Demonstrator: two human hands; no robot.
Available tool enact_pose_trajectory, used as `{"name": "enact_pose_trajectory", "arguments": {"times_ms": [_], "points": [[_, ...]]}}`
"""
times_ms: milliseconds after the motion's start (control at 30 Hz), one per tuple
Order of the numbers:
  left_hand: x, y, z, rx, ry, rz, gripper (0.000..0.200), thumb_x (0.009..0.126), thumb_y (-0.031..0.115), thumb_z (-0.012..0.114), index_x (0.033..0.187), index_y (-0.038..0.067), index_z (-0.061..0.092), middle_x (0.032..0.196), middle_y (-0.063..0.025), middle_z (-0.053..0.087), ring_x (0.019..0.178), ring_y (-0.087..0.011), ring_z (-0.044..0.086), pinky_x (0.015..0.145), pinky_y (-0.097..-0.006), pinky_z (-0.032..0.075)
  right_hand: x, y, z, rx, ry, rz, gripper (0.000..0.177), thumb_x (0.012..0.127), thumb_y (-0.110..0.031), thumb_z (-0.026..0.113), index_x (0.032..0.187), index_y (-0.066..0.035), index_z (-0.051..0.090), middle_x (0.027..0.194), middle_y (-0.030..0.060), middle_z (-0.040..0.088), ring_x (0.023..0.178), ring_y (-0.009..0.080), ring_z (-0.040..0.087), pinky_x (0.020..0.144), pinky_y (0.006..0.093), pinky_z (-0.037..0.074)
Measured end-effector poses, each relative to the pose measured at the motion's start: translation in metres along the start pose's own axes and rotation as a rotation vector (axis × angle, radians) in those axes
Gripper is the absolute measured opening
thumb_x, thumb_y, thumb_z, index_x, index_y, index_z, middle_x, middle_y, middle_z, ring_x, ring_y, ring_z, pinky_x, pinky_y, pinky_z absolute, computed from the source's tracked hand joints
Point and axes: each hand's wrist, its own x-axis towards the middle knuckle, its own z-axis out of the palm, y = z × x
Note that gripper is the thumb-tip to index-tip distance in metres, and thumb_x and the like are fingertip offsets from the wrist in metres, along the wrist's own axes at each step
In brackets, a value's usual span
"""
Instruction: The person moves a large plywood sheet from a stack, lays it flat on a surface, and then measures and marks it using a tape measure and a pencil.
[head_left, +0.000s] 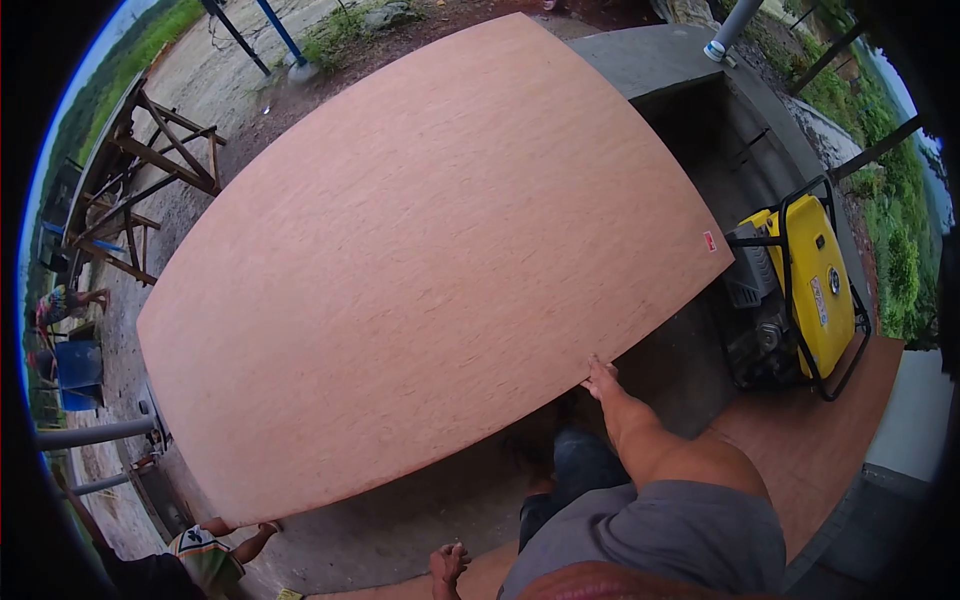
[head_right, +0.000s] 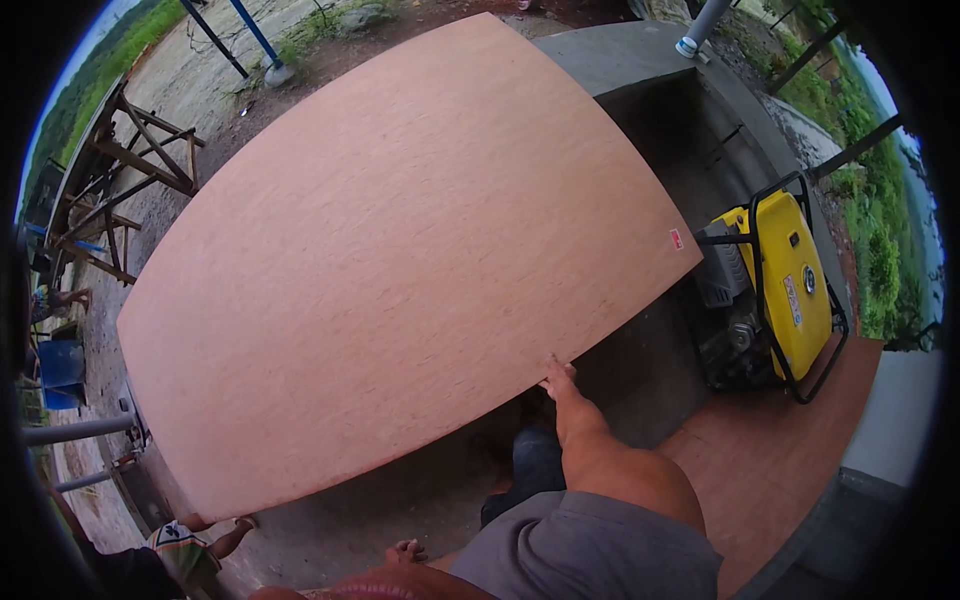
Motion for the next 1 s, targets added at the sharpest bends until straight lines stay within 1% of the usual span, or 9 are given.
{"name": "enact_pose_trajectory", "arguments": {"times_ms": [233, 267, 367, 467, 567, 700, 900, 967, 1000], "points": [[-0.015, 0.015, 0.023, 0.057, -0.001, 0.032, 0.044, 0.082, 0.029, 0.059, 0.103, -0.009, 0.061, 0.083, -0.0147, 0.067, 0.072, -0.0207, 0.068, 0.064, -0.0298, 0.053, 0.018, -0.015, -0.009, -0.473, -0.143, 0.241, 0.055, 0.092, -0.035, 0.052, 0.137, -0.009, 0.033, 0.128, 0.0221, 0.048, 0.108, 0.0406, 0.055, 0.091, 0.0563, 0.043], [-0.02, 0.019, 0.024, 0.078, 0.012, 0.042, 0.044, 0.082, 0.03, 0.059, 0.104, -0.008, 0.062, 0.083, -0.0146, 0.068, 0.072, -0.0204, 0.068, 0.067, -0.0302, 0.053, 0.014, -0.021, -0.004, -0.635, -0.138, 0.283, 0.057, 0.092, -0.038, 0.05, 0.138, -0.01, 0.031, 0.126, 0.0244, 0.049, 0.105, 0.0399, 0.057, 0.088, 0.0564, 0.044], [-0.018, 0.003, 0.026, -0.006, 0.084, 0.096, 0.042, 0.081, 0.032, 0.06, 0.102, -0.004, 0.064, 0.083, -0.0135, 0.068, 0.07, -0.0191, 0.068, 0.069, -0.0317, 0.052, 0.003, -0.039, 0.006, -1.054, -0.21, 0.319, 0.056, 0.09, -0.039, 0.052, 0.135, -0.011, 0.034, 0.11, 0.0212, 0.057, 0.082, 0.0347, 0.065, 0.057, 0.0456, 0.056], [-0.04, 0.014, 0.026, -0.133, 0.161, 0.15, 0.042, 0.081, 0.033, 0.061, 0.102, -0.004, 0.064, 0.081, -0.0131, 0.068, 0.069, -0.0188, 0.067, 0.068, -0.0318, 0.052, -0.011, -0.062, 0.036, -1.523, -0.361, 0.256, 0.048, 0.09, -0.039, 0.05, 0.128, -0.012, 0.039, 0.102, 0.0181, 0.059, 0.081, 0.0322, 0.064, 0.063, 0.0476, 0.053], [-0.056, 0.011, 0.027, -0.212, 0.209, 0.179, 0.04, 0.083, 0.031, 0.06, 0.104, -0.004, 0.063, 0.083, -0.0128, 0.068, 0.07, -0.0186, 0.067, 0.068, -0.0307, 0.052, -0.021, -0.084, 0.084, -1.712, -0.476, 0.264, 0.035, 0.089, -0.034, 0.05, 0.119, -0.014, 0.044, 0.09, 0.0158, 0.059, 0.076, 0.0303, 0.061, 0.069, 0.0473, 0.049], [-0.084, -0.011, 0.014, -0.513, 0.275, 0.225, 0.034, 0.085, 0.023, 0.059, 0.107, -0.003, 0.062, 0.088, -0.0119, 0.068, 0.073, -0.0165, 0.067, 0.067, -0.0285, 0.052, -0.055, -0.091, 0.16, -1.909, -0.6, 0.139, 0.028, 0.089, -0.025, 0.042, 0.116, -0.016, 0.045, 0.081, 0.0122, 0.056, 0.066, 0.0259, 0.056, 0.056, 0.0414, 0.042], [-0.21, -0.055, -0.089, -0.713, 0.702, 0.601, 0.025, 0.089, 0.023, 0.06, 0.093, -0.002, 0.063, 0.083, -0.0094, 0.067, 0.072, -0.0127, 0.064, 0.068, -0.0263, 0.051, -0.128, -0.019, 0.249, -2.019, -0.882, 0.037, 0.029, 0.089, -0.011, 0.03, 0.112, -0.018, 0.047, 0.066, 0.0067, 0.05, 0.051, 0.0193, 0.048, 0.037, 0.0325, 0.032], [-0.268, -0.074, -0.127, -0.689, 0.922, 0.792, 0.027, 0.089, 0.025, 0.062, 0.086, -0.002, 0.062, 0.08, -0.01, 0.066, 0.072, -0.015, 0.064, 0.067, -0.0286, 0.052, -0.154, 0.026, 0.262, -1.885, -0.946, 0.194, 0.019, 0.09, -0.016, 0.039, 0.103, -0.012, 0.053, 0.067, 0.0053, 0.053, 0.051, 0.017, 0.053, 0.038, 0.0314, 0.037], [-0.3, -0.081, -0.142, -0.703, 1.035, 0.917, 0.029, 0.089, 0.026, 0.062, 0.082, -0.002, 0.06, 0.078, -0.011, 0.065, 0.071, -0.0177, 0.064, 0.067, -0.031, 0.053, -0.17, 0.054, 0.263, -1.986, -0.928, 0.017, 0.016, 0.088, -0.019, 0.045, 0.096, -0.009, 0.055, 0.067, 0.0061, 0.056, 0.054, 0.0179, 0.056, 0.04, 0.0322, 0.04]]}}
